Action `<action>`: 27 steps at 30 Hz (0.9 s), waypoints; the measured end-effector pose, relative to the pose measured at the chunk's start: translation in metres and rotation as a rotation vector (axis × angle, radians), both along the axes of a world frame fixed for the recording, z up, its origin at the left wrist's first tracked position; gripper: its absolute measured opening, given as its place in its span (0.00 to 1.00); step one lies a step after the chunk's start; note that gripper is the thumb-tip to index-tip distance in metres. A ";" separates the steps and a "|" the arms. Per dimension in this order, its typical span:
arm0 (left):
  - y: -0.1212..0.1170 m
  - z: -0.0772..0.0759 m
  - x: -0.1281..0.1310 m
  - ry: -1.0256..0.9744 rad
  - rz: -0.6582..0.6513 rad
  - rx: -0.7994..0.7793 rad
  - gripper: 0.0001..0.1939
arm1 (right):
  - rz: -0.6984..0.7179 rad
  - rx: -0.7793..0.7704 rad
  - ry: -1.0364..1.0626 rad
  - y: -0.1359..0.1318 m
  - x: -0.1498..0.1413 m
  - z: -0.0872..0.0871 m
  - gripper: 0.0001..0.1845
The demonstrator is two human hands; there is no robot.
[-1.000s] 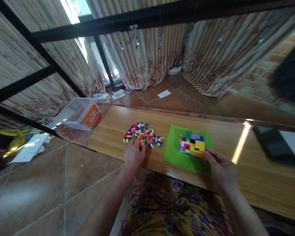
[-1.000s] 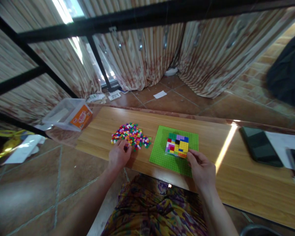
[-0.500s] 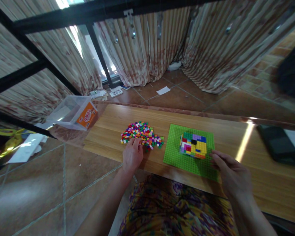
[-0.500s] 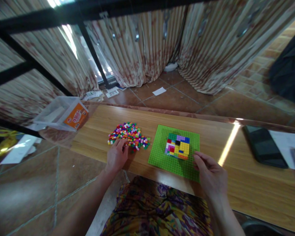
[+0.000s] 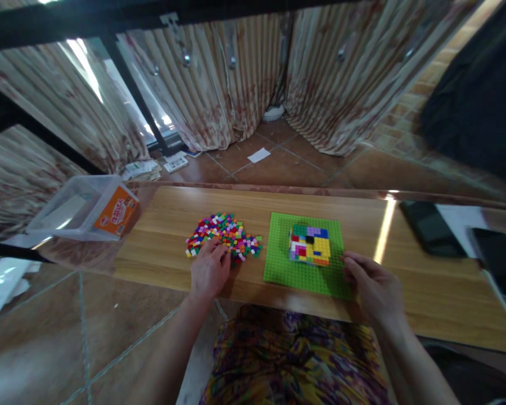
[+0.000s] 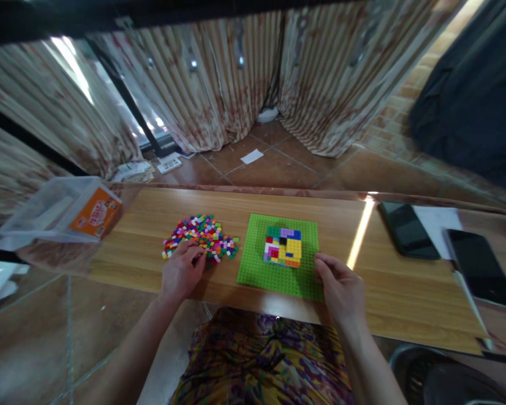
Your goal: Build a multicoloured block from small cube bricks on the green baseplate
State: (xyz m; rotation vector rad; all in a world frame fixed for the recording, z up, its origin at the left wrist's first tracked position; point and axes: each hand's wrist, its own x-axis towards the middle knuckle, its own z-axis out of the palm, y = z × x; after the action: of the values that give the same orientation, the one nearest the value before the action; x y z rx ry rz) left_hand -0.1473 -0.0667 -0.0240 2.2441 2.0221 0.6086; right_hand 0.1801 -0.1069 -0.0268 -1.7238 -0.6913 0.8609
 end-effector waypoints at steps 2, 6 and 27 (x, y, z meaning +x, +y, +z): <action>0.000 0.003 0.000 -0.008 0.002 0.028 0.09 | 0.001 0.030 0.012 0.000 0.002 -0.001 0.19; -0.003 0.017 0.013 -0.188 -0.034 0.080 0.09 | 0.012 0.100 -0.026 -0.002 0.000 0.007 0.18; -0.014 0.034 0.164 -1.037 -0.262 -0.239 0.07 | 0.329 0.410 -0.321 -0.003 -0.037 0.033 0.07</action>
State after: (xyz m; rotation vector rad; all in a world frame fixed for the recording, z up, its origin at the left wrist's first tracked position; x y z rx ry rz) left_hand 0.0171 -0.0803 0.0103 1.4848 1.1762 1.1069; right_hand 0.1429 -0.1099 0.0067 -1.4044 -1.2994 0.6060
